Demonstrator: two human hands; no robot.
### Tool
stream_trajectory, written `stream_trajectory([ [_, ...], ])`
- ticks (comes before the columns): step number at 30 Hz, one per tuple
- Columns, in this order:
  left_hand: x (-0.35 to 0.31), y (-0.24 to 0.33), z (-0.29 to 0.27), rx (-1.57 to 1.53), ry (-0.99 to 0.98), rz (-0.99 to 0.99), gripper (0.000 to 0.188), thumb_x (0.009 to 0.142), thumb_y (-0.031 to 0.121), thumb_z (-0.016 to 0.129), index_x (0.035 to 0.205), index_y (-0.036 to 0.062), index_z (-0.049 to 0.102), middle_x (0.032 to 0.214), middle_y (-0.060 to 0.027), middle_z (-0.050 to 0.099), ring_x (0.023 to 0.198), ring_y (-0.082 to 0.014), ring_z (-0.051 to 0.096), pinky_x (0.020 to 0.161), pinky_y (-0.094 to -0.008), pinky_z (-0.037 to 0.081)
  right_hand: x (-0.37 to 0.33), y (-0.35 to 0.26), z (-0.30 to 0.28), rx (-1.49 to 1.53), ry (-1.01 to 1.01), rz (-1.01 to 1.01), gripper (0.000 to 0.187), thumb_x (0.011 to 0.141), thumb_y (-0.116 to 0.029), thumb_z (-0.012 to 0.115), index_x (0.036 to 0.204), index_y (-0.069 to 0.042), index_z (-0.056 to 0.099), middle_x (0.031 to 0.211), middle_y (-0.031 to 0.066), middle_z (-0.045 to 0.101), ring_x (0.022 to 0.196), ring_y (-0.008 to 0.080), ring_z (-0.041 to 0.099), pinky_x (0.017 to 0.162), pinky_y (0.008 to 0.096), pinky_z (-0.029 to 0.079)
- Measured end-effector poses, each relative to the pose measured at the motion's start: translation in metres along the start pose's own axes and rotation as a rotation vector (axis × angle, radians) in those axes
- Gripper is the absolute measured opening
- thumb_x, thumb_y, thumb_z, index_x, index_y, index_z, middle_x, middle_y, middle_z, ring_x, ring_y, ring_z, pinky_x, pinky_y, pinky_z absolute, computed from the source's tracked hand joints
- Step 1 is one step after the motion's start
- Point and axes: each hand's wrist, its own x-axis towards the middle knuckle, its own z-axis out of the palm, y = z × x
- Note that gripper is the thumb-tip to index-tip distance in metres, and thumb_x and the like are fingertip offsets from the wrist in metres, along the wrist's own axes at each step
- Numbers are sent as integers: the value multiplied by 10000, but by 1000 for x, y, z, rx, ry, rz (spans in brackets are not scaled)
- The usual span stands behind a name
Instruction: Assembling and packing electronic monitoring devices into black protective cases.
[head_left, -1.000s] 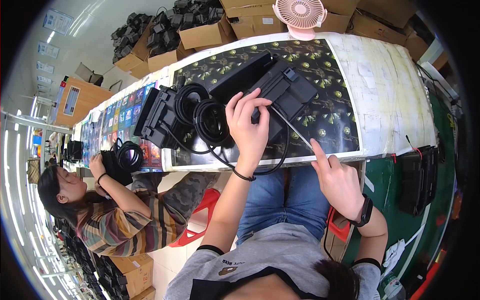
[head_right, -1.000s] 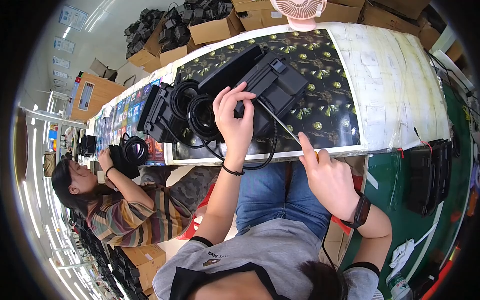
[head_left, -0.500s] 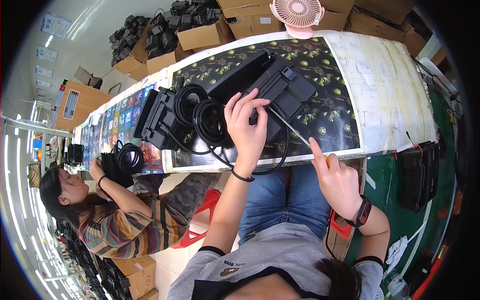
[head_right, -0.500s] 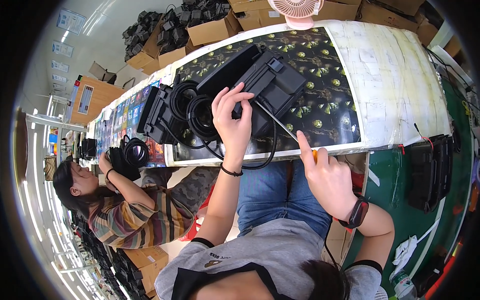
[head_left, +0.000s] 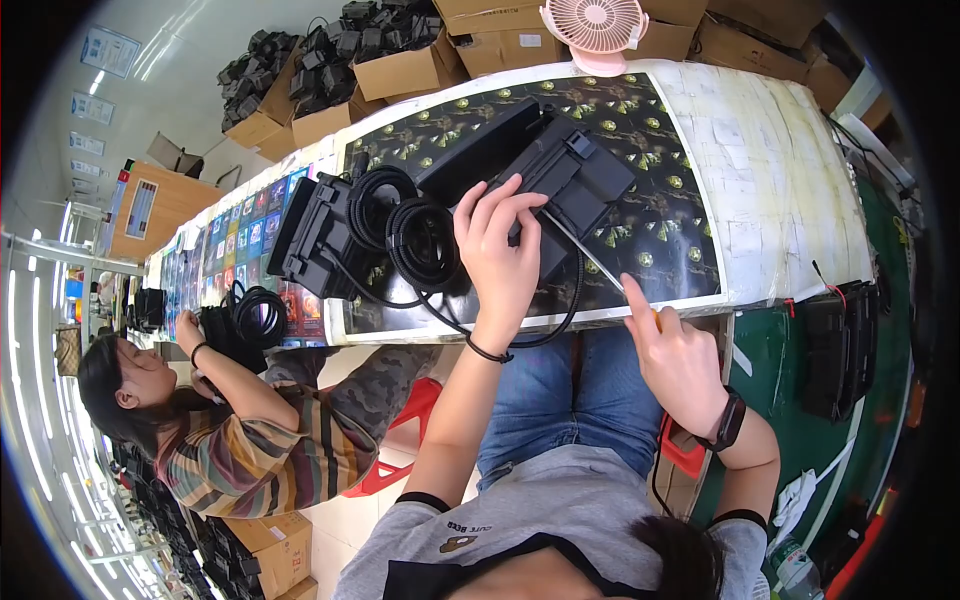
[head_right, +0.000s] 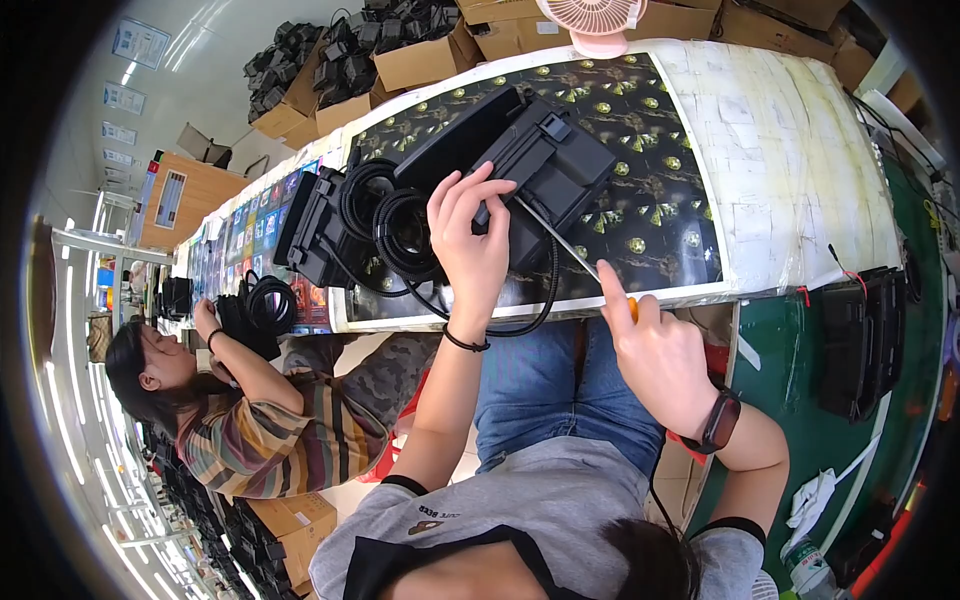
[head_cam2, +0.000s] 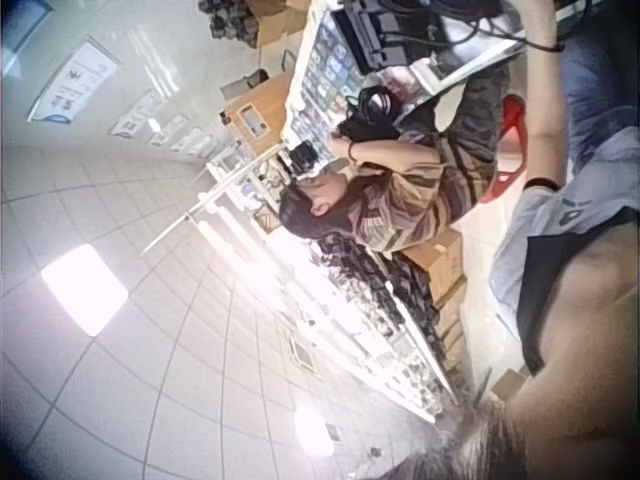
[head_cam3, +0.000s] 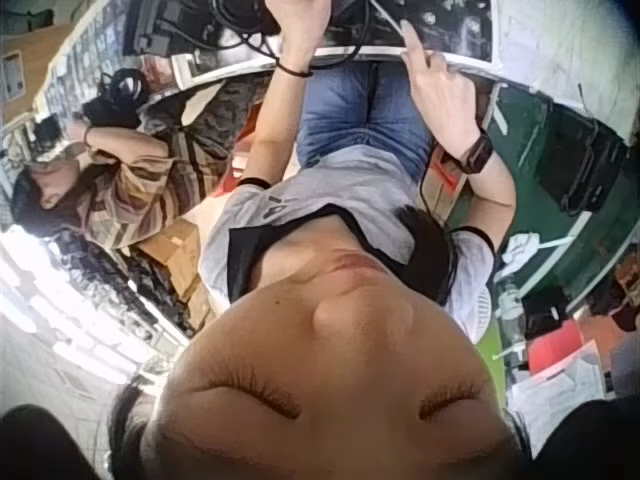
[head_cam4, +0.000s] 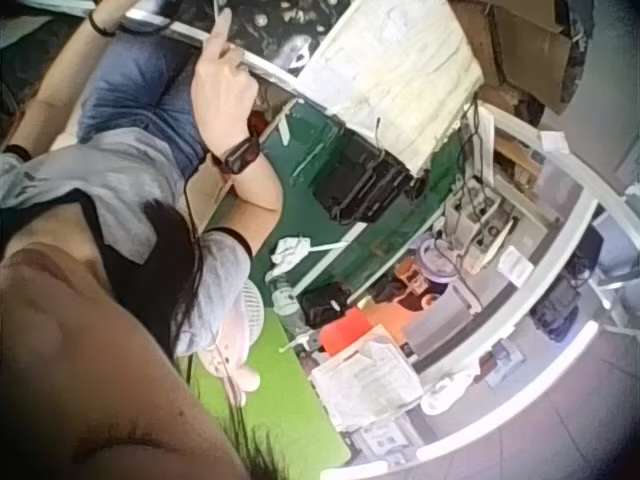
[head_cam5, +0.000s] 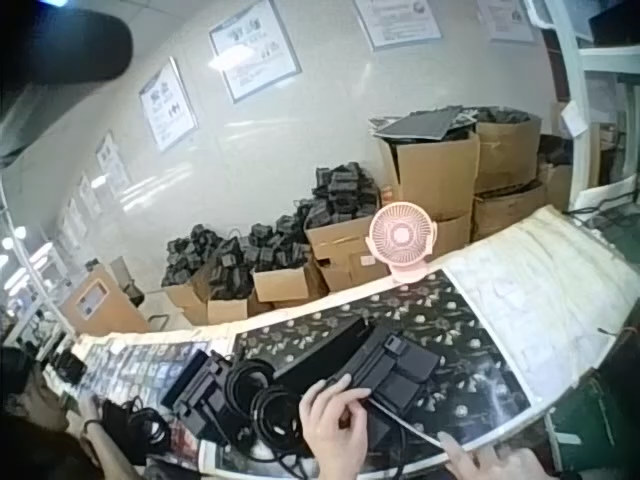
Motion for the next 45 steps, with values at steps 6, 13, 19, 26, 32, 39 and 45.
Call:
stream_trajectory([
  [6,2,-3,0,-34,-13,32,196,801,-24,669,898,125,750,1136,-44,719,1175,-319,573,993,-412,460,10,20,-4,452,-107,5,433,978,-162,591,1367,-2,493,681,181,638,569,344,643,513,415,520],
  [13,-11,-9,-14,-122,63,-23,193,797,-67,666,909,77,729,1098,-80,743,1157,-316,616,990,-399,476,-3,36,-65,458,-216,-50,391,941,-159,643,1296,-27,547,766,182,677,657,367,672,596,438,537],
  [19,-41,-44,-24,-355,93,-22,237,842,-126,628,1016,34,646,1155,-146,717,1263,-329,559,1057,-415,437,18,87,-54,1057,-27,330,218,957,-166,656,1148,-63,642,592,-1,525,477,71,500,462,243,386],
  [26,-70,-44,-29,-560,83,105,293,873,-105,613,1110,60,569,1177,-184,701,1286,-396,524,1090,-505,378,51,87,34,1542,214,422,135,962,-141,664,957,-100,536,848,5,659,561,4,483,469,171,393],
  [32,-68,-16,-36,-370,-14,363,299,749,-50,727,977,105,610,1070,-76,752,1175,-398,597,1038,-568,392,50,77,40,1713,317,393,167,982,-115,631,956,-132,467,1232,128,674,750,16,559,541,166,462],
  [39,-89,-7,-28,-294,104,451,670,695,112,852,1224,240,463,1373,-156,556,1218,-377,531,1007,-514,430,46,88,66,1757,360,397,229,947,-38,651,939,-135,444,1160,95,660,769,19,548,537,165,426],
  [45,-131,-12,-20,-835,-366,-701,1282,688,210,844,1577,48,-64,1593,-181,143,1460,-299,236,1173,-406,260,36,100,101,1568,496,266,279,821,95,586,920,-116,434,928,38,484,960,127,559,513,190,454],
])
